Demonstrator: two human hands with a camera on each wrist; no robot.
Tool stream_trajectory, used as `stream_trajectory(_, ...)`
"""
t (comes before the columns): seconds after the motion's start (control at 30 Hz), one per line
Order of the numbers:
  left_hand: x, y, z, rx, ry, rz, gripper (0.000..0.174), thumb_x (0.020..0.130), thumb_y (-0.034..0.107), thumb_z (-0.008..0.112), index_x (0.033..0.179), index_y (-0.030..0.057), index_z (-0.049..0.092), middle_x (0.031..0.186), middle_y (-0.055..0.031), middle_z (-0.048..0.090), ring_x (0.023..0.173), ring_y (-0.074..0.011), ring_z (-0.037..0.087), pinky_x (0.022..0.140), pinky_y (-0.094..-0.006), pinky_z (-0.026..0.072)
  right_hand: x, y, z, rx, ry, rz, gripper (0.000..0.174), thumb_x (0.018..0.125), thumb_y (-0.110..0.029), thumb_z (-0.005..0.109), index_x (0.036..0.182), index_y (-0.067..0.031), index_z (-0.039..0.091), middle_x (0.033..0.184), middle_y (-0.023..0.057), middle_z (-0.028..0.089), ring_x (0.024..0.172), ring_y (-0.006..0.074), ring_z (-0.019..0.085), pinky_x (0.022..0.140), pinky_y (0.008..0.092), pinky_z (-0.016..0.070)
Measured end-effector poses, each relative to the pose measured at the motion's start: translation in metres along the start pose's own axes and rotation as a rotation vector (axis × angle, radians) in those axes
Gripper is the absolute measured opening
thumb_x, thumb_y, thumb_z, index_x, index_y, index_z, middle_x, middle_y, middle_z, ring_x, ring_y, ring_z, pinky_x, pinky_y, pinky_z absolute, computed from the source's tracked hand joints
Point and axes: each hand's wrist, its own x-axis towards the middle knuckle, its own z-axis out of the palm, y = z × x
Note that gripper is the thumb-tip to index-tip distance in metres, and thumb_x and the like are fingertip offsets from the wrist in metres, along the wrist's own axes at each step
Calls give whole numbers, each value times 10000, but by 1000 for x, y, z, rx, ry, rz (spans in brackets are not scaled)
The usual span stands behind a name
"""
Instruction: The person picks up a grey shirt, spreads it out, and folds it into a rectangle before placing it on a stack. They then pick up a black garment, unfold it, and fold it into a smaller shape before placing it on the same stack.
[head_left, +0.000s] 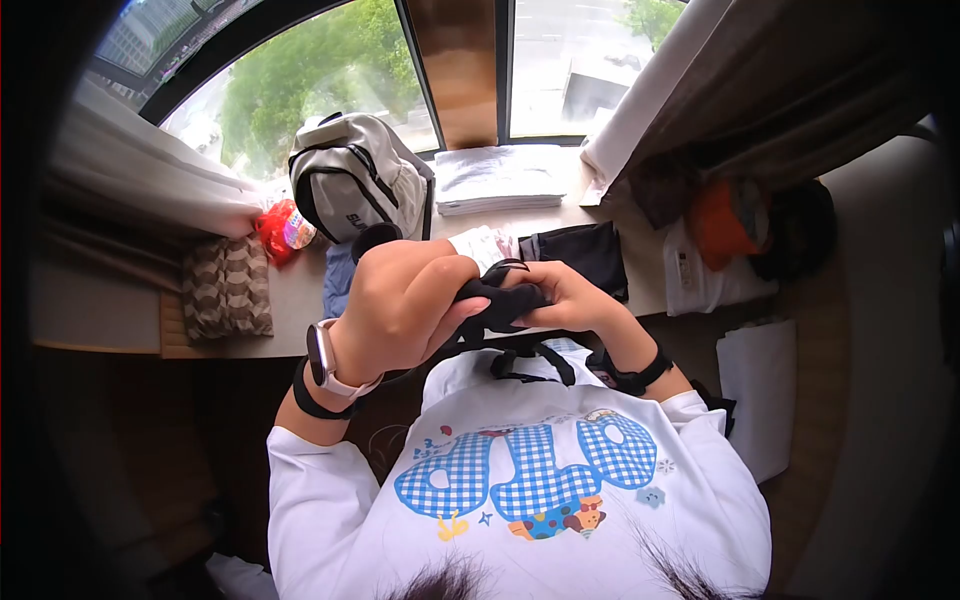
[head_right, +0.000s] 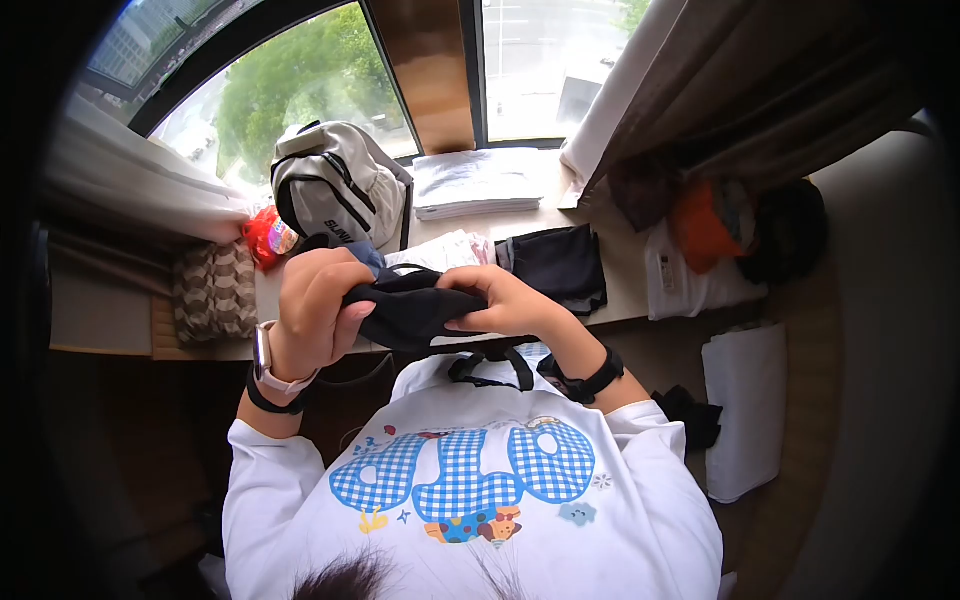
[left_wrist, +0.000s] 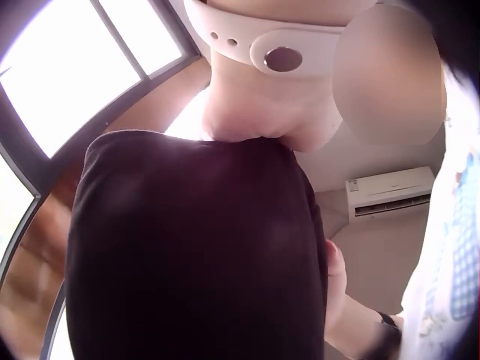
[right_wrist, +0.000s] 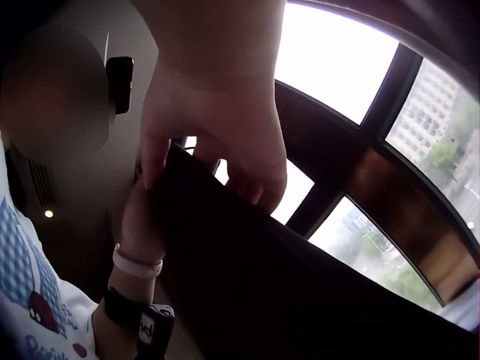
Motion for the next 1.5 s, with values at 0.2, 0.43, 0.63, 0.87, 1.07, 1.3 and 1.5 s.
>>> stream_trajectory(0.2, -2, -2, -7, 57, -13, -25, 297, 692, -30, 569, 979, 29, 517, 615, -82, 462, 474, -245, 475, 407, -317, 353, -3, 32, 14, 140, 169, -292, 870, 689, 141, 539, 1338, -175, 53, 1197, 140, 411, 878, 149, 551, 765, 263, 455)
stream_trajectory(0.43, 2, 6, -28, 70, 33, -115, 261, 714, -66, 520, 965, 3, 538, 611, -87, 437, 469, -232, 459, 417, -302, 339, -5, 26, 13, 81, 273, -380, 938, 692, 131, 578, 1296, -236, -38, 1293, 202, 310, 788, 154, 586, 696, 246, 488)
stream_trajectory(0.63, 5, 15, -43, 123, 107, -121, 221, 784, -88, 445, 967, 2, 531, 617, -65, 444, 505, -161, 423, 458, -257, 326, -7, 36, 10, -235, 1, -234, 212, 683, -3, 657, 880, -5, 577, 790, 30, 566, 726, 104, 523, 660, 241, 415)
stream_trajectory(0.87, 3, 15, -51, 229, 258, -102, 219, 785, -102, 444, 950, 3, 543, 652, -63, 493, 522, -136, 409, 494, -225, 332, 5, 65, 13, -444, 1, -180, 185, 698, -35, 634, 859, 26, 567, 721, 116, 566, 646, 242, 518, 626, 294, 419)
stream_trajectory(1.07, -8, 11, -62, 529, 242, -109, 189, 801, -44, 527, 983, 2, 547, 752, -104, 575, 609, -183, 530, 565, -247, 410, -3, 69, -22, -287, 362, 47, 137, 803, -10, 531, 934, 18, 560, 753, 28, 566, 707, 79, 499, 649, 217, 404)
stream_trajectory(1.3, -45, -1, -60, 600, 241, -143, 539, 598, 223, 796, 1030, 12, 552, 834, -129, 629, 684, -230, 619, 608, -270, 484, -37, -27, -81, -346, 746, -406, 113, 856, -30, 492, 926, 30, 556, 822, 7, 560, 786, 47, 483, 709, 168, 372)
stream_trajectory(1.5, -47, 34, -63, 150, 61, -410, 452, 595, 125, 794, 983, 16, 589, 835, -126, 628, 675, -209, 624, 602, -266, 488, -72, -74, -69, -557, 609, -408, 100, 777, 55, 507, 848, 39, 575, 734, 34, 575, 679, 63, 507, 622, 172, 384)
